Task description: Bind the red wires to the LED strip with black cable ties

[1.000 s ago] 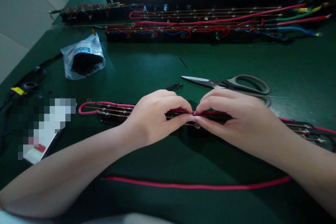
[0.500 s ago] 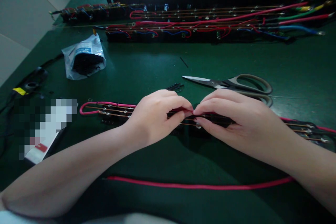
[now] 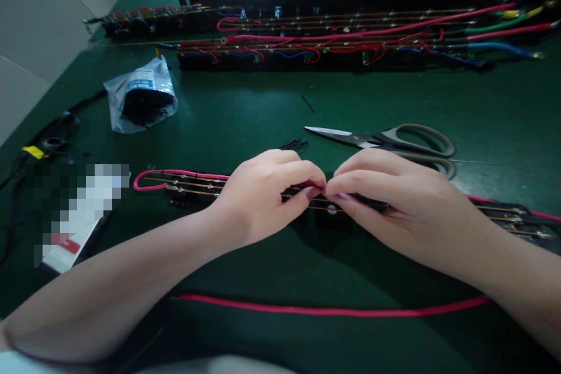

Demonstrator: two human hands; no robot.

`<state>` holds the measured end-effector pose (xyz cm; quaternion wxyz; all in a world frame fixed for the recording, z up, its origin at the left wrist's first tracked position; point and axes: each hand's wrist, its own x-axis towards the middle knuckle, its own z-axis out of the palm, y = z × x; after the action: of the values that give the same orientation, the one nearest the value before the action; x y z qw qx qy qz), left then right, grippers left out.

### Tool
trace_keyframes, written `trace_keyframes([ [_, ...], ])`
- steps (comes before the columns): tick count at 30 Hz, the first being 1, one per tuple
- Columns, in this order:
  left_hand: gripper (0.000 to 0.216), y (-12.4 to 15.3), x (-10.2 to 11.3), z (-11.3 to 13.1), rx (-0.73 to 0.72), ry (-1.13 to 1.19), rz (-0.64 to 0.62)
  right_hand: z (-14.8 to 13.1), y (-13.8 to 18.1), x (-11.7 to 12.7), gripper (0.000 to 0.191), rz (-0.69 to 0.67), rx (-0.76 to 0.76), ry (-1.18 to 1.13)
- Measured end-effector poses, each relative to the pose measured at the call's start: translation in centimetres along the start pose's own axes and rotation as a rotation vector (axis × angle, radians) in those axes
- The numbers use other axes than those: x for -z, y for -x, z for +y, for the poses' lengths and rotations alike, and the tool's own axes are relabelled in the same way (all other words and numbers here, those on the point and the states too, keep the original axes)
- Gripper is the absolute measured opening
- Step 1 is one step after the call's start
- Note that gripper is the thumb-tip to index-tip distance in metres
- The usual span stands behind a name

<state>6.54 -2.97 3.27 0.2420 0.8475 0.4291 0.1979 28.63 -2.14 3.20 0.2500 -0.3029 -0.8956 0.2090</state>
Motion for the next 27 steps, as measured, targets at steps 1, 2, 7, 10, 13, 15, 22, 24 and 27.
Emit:
trace_keyframes([
  [1, 0.02, 0.01, 0.0, -0.01, 0.0, -0.004, -0.001, -0.01, 0.01, -0.03, 0.019, 0.002, -0.003, -0.002],
  [2, 0.02, 0.02, -0.01, -0.02, -0.001, -0.009, -0.001, -0.01, 0.02, -0.05, 0.019, 0.006, -0.004, -0.004],
  [7, 0.02, 0.04, -0.08, -0.11, -0.005, -0.026, -0.001, 0.1, 0.03, -0.09, 0.018, 0.001, -0.006, -0.007],
  [10, 0.02, 0.03, -0.08, -0.08, -0.002, -0.033, -0.007, 0.11, 0.02, -0.09, 0.019, -0.021, -0.016, -0.007],
  [13, 0.021, -0.01, -0.04, -0.02, -0.007, -0.03, -0.015, 0.1, 0.07, -0.22, 0.02, -0.026, -0.01, 0.005],
  [15, 0.021, -0.04, -0.02, 0.0, -0.007, -0.027, -0.016, 0.08, 0.12, -0.33, 0.019, -0.027, -0.001, 0.027],
  [22, 0.02, 0.02, -0.12, -0.15, -0.035, -0.038, -0.019, -0.05, 0.09, -0.46, 0.018, -0.05, 0.018, 0.074],
  [24, 0.019, 0.03, -0.13, -0.19, -0.039, -0.034, -0.02, -0.05, 0.11, -0.5, 0.018, -0.044, 0.025, 0.066],
  [27, 0.018, -0.02, -0.12, -0.22, -0.038, -0.024, -0.02, -0.01, 0.19, -0.59, 0.018, -0.037, 0.03, 0.063],
])
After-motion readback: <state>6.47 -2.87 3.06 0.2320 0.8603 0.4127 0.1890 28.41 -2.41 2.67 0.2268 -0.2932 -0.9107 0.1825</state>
